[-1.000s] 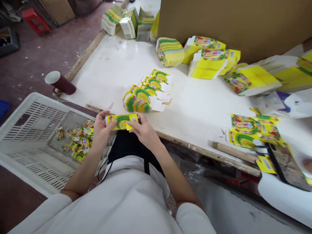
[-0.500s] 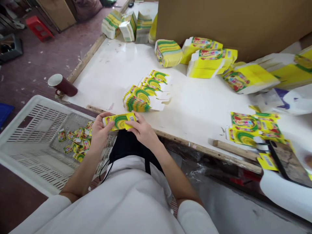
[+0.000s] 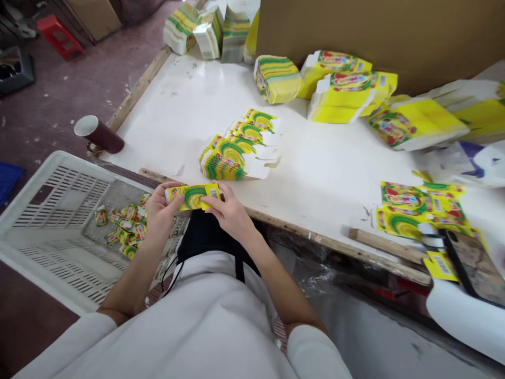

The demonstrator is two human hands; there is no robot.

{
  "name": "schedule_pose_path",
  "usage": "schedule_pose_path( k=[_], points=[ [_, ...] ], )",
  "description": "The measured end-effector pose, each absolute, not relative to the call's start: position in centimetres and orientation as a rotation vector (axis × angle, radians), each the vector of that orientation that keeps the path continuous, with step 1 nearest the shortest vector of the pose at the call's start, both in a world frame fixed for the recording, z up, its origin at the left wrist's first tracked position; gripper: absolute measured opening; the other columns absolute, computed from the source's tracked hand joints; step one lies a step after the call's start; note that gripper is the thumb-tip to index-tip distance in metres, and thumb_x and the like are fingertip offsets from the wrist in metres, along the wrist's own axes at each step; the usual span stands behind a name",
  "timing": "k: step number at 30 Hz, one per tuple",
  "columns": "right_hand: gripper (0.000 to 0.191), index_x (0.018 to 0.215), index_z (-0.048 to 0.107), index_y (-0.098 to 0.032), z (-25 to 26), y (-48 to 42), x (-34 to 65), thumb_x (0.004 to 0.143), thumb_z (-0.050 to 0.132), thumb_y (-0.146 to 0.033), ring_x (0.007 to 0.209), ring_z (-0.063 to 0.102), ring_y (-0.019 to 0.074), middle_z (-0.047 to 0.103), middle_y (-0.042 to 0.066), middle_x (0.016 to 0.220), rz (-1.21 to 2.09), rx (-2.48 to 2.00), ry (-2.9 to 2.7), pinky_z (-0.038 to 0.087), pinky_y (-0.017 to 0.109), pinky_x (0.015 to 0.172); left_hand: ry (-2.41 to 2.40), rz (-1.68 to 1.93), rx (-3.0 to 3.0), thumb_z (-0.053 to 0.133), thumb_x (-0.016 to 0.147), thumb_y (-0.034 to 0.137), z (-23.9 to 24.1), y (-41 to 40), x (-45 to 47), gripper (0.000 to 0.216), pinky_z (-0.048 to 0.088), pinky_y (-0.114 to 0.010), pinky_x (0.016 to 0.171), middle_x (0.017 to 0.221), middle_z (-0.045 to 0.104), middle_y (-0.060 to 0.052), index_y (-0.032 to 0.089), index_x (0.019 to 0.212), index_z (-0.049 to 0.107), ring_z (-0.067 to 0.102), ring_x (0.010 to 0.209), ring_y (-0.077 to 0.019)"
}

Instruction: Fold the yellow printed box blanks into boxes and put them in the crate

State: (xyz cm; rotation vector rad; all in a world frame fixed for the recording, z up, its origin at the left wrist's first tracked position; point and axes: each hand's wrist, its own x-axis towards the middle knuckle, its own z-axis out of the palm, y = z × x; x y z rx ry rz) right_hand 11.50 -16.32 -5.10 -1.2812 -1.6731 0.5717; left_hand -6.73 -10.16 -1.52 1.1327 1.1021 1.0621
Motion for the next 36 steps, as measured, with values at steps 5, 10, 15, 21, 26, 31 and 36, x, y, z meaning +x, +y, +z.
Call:
schedule_pose_path(
  k=[5,10,15,21,26,31,36],
  points=[
    [0.023,0.113,0.067,-0.025,-4.4,-16.6,12.2,0.090,0.065,-0.028,0.125,0.056,0.0281,0.052,0.013,0.135,0.604,-1.281,-1.564,0.054,0.045,0.098,1.078,1.030,1.118,0.082,0.071,0.035,-1.9,-10.4,-6.5,0.041,0.054,-0.023,0.066,0.082,0.069,0.000,0.018,0.102,0.063,0.065,0.068,-0.0117],
    [0.050,0.128,0.053,-0.024,-5.1,-16.6,10.9,0.082,0.072,-0.029,0.111,0.061,0.0255,0.057,0.013,0.132,0.700,-1.300,-1.291,0.058,0.037,0.082,1.066,0.998,1.162,0.080,0.073,0.036,-1.9,-11.0,-6.3,0.038,0.055,-0.025,0.070,0.086,0.070,-0.002,0.018,0.102,0.063,0.066,0.073,-0.0138],
    [0.072,0.142,0.044,-0.024,-4.5,-16.2,10.9,0.079,0.077,-0.040,0.109,0.063,0.0262,0.051,0.015,0.139,0.779,-1.223,-1.395,0.055,0.042,0.091,1.118,0.936,1.238,0.078,0.075,0.041,-1.7,-10.7,-8.1,0.040,0.054,-0.027,0.070,0.088,0.071,-0.003,0.018,0.105,0.064,0.066,0.073,-0.0146],
    [0.046,0.133,0.054,-0.024,-3.0,-12.7,16.0,0.091,0.062,-0.041,0.106,0.063,0.0283,0.061,0.013,0.127,0.205,-1.598,-1.277,0.051,0.049,0.097,1.811,1.224,1.708,0.070,0.079,0.034,-1.5,-7.0,-18.0,0.025,0.049,-0.031,0.075,0.087,0.060,-0.002,0.017,0.097,0.068,0.055,0.075,-0.0151],
    [0.041,0.123,0.061,-0.016,-4.2,-10.0,17.7,0.082,0.066,-0.020,0.101,0.061,0.0340,0.069,0.015,0.105,0.218,-1.870,-1.450,0.050,0.054,0.094,2.128,1.124,1.819,0.077,0.070,0.031,-2.3,-6.3,-22.8,0.055,0.051,-0.038,0.080,0.115,0.052,-0.009,0.018,0.121,0.061,0.054,0.092,-0.0211],
    [0.045,0.120,0.053,-0.020,-2.9,-11.2,15.8,0.078,0.066,-0.016,0.092,0.060,0.0273,0.062,0.007,0.094,0.244,-1.721,-1.368,0.051,0.049,0.089,1.471,1.167,1.596,0.073,0.077,0.042,-3.9,-8.1,-16.1,0.048,0.052,-0.029,0.079,0.105,0.063,-0.006,0.019,0.118,0.061,0.061,0.093,-0.0165],
    [0.043,0.118,0.048,-0.024,-1.6,-14.9,10.5,0.080,0.069,-0.019,0.075,0.059,0.0156,0.055,-0.002,0.083,0.717,-1.304,-1.330,0.052,0.030,0.072,0.745,1.170,1.213,0.076,0.068,0.064,-3.1,-10.1,-6.5,0.068,0.053,-0.039,0.093,0.123,0.061,-0.008,0.029,0.124,0.056,0.060,0.117,-0.0251]
  ],
)
